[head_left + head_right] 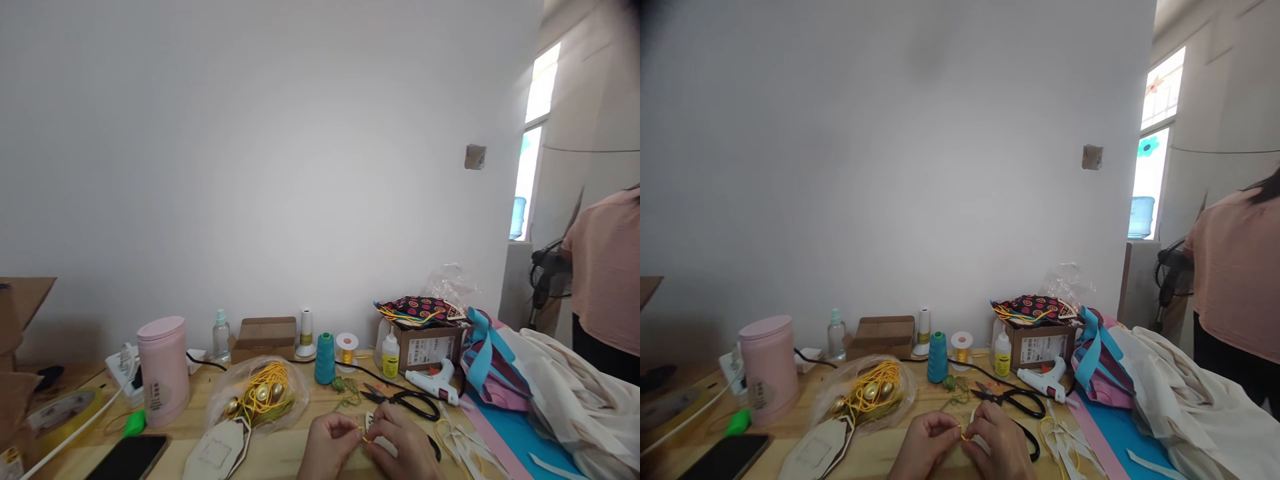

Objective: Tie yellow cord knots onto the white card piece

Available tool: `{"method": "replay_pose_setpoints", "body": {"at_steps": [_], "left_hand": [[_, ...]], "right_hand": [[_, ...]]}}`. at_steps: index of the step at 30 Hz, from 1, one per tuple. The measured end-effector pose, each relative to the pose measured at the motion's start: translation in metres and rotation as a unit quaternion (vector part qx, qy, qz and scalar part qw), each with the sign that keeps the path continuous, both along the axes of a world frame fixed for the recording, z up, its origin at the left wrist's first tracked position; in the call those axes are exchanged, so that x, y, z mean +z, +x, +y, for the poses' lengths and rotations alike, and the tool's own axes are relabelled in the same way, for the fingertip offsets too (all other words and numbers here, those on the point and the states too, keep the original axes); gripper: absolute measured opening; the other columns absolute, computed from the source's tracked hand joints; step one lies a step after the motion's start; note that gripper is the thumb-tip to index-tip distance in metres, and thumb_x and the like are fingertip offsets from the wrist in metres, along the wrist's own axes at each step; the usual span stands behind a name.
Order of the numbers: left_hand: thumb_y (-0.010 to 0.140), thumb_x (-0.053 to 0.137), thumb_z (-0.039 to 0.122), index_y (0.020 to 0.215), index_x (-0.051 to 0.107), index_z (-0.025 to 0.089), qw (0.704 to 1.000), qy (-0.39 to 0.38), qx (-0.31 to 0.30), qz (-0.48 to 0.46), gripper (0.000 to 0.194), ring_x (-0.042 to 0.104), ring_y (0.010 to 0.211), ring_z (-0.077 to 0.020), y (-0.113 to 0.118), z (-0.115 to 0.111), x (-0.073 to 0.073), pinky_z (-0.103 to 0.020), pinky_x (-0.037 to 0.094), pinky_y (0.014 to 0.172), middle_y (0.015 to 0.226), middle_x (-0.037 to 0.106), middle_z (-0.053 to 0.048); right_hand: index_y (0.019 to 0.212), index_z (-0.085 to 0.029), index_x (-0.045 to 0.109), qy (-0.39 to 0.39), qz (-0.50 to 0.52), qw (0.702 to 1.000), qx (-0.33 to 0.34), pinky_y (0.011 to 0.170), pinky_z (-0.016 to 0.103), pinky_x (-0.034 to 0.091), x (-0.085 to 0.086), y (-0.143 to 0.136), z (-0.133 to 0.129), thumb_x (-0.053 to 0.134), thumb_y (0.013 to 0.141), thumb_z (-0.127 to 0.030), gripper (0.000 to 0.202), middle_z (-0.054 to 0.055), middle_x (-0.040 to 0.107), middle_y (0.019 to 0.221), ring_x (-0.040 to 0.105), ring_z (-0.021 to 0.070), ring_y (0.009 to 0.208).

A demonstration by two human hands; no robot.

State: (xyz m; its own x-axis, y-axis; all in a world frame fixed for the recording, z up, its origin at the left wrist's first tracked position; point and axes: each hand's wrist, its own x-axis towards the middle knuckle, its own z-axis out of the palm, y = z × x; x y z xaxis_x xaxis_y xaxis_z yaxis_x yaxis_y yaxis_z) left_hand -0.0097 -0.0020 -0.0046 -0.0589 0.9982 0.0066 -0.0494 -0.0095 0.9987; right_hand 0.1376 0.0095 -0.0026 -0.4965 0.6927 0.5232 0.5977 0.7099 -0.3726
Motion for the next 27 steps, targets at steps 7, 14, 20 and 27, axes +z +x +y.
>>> {"method": "replay_pose_setpoints", "body": {"at_steps": [7, 14, 20, 27], "left_hand": [[0.05, 0.068, 0.018, 0.069, 0.058, 0.013, 0.995, 0.049, -0.03, -0.083, 0.022, 0.053, 0.056, -0.0113, -0.004, 0.001, -0.002, -0.021, 0.039, 0.056, 0.056, 0.06, 0.001], [0.056, 0.064, 0.019, 0.087, 0.051, 0.013, 0.993, 0.071, -0.068, -0.059, 0.034, 0.054, 0.054, -0.0114, -0.004, -0.003, -0.001, -0.021, 0.038, 0.054, 0.059, 0.061, 0.0], [0.057, 0.063, 0.017, 0.085, 0.052, 0.012, 0.994, 0.088, -0.061, -0.007, 0.031, 0.052, 0.052, -0.0107, -0.002, -0.005, -0.001, -0.021, 0.036, 0.052, 0.059, 0.062, -0.001], [0.053, 0.062, 0.012, 0.072, 0.056, 0.011, 0.998, 0.061, -0.015, -0.002, 0.021, 0.051, 0.05, -0.0105, -0.005, -0.003, 0.001, -0.021, 0.035, 0.052, 0.053, 0.06, 0.0]], "right_hand": [[0.072, -0.021, 0.058, -0.035, 0.024, 0.999, -0.012, 0.061, 0.02, 0.037, 0.005, 0.0, -0.003, 0.049, 0.07, -0.023, 0.01, 0.002, 0.052, 0.075, 0.049, 0.013, 0.071], [0.064, -0.019, 0.059, -0.09, 0.085, 0.992, -0.01, 0.055, 0.02, 0.035, 0.009, -0.006, -0.008, 0.039, 0.077, -0.031, 0.027, 0.001, 0.049, 0.067, 0.047, 0.0118, 0.064], [0.061, -0.017, 0.06, -0.128, 0.159, 0.979, -0.01, 0.05, 0.021, 0.032, -0.007, -0.01, 0.0, 0.045, 0.072, -0.027, 0.021, 0.002, 0.05, 0.064, 0.045, 0.012, 0.058], [0.055, -0.018, 0.052, -0.286, 0.422, 0.853, 0.109, 0.064, 0.027, 0.037, 0.031, 0.001, -0.009, 0.051, 0.064, -0.03, 0.015, 0.002, 0.048, 0.072, 0.046, 0.016, 0.072]]}}
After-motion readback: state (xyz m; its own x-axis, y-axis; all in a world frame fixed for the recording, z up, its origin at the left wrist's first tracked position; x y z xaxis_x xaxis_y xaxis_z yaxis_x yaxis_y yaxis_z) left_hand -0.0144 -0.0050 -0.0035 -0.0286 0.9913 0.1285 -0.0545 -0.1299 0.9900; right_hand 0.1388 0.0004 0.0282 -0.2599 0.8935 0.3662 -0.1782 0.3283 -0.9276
